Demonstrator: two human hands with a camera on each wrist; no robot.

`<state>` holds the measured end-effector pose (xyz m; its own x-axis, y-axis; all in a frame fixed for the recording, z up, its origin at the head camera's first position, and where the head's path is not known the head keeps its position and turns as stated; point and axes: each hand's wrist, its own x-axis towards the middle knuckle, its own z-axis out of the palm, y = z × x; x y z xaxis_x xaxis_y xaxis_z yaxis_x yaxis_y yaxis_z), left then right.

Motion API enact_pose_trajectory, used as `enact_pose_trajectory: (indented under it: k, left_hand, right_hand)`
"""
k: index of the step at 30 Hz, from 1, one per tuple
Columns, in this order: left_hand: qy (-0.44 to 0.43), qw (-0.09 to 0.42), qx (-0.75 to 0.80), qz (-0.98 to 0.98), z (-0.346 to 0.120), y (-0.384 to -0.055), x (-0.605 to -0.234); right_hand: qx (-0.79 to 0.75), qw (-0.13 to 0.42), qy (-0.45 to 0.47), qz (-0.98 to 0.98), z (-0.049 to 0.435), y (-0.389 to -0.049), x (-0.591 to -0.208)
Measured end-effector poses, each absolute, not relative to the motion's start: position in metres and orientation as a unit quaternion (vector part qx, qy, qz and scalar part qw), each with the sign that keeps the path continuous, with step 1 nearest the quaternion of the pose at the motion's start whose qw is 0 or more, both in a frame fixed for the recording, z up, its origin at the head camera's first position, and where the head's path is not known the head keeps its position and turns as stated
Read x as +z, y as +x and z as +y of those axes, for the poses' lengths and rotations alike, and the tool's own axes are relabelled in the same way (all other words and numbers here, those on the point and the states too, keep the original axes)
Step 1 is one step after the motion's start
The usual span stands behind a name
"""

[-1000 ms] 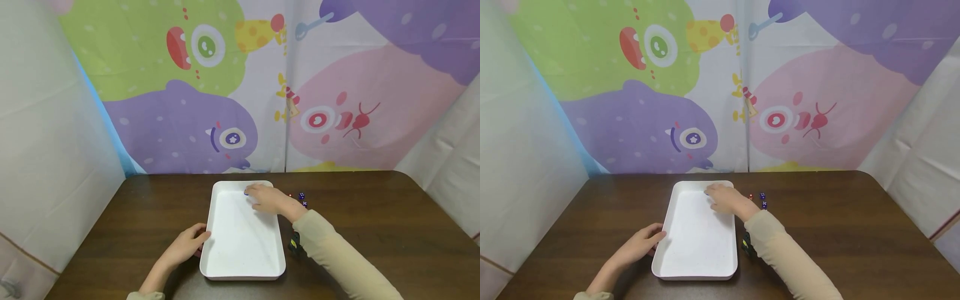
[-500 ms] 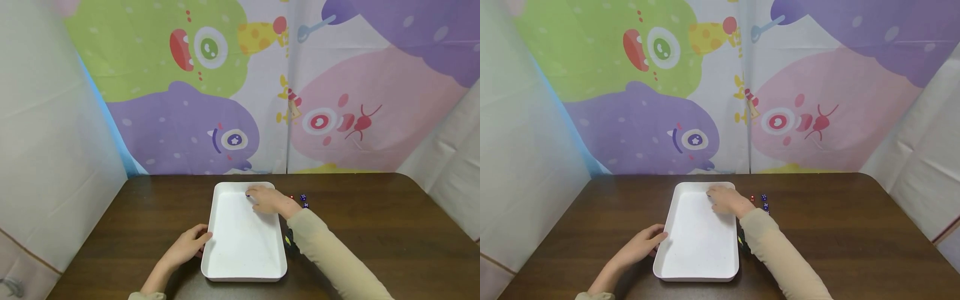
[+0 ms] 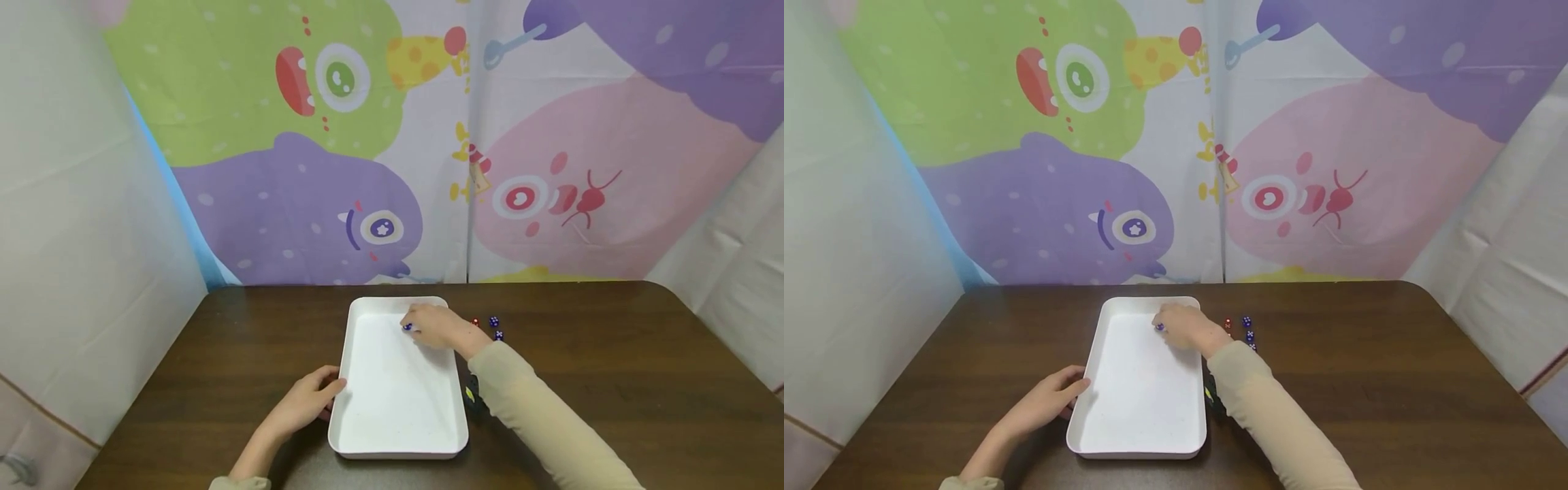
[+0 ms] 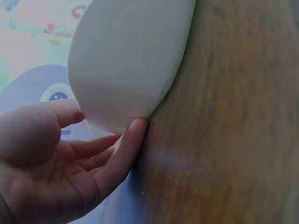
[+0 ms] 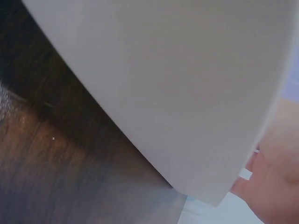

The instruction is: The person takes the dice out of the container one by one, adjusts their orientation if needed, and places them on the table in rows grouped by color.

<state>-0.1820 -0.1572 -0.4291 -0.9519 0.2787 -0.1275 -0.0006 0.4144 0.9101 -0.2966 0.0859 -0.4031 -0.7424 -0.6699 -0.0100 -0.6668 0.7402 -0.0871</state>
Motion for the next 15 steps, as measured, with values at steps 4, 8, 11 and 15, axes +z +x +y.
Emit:
enact_pose_trajectory:
  k: [4,8,11,15]
  left_hand:
    - [0.085,0.136,0.54,0.826,-0.1572,-0.1815,-0.4302]
    - [0.082,0.133,0.533,0.832,-0.1577,-0.1824,-0.4306]
    - [0.08,0.13,0.527,0.836,-0.1573,-0.1833,-0.4308]
    - [0.077,0.125,0.526,0.838,-0.1559,-0.1843,-0.4316]
  right_hand:
    - [-0.045,0.002,-0.362,0.931,0.0872,-0.2956,-0.4043]
    - [-0.058,-0.009,-0.351,0.934,0.0882,-0.2938,-0.404]
    - [-0.057,-0.004,-0.343,0.938,0.0892,-0.2934,-0.4047]
    - [-0.067,0.017,-0.337,0.939,0.0908,-0.2922,-0.4047]
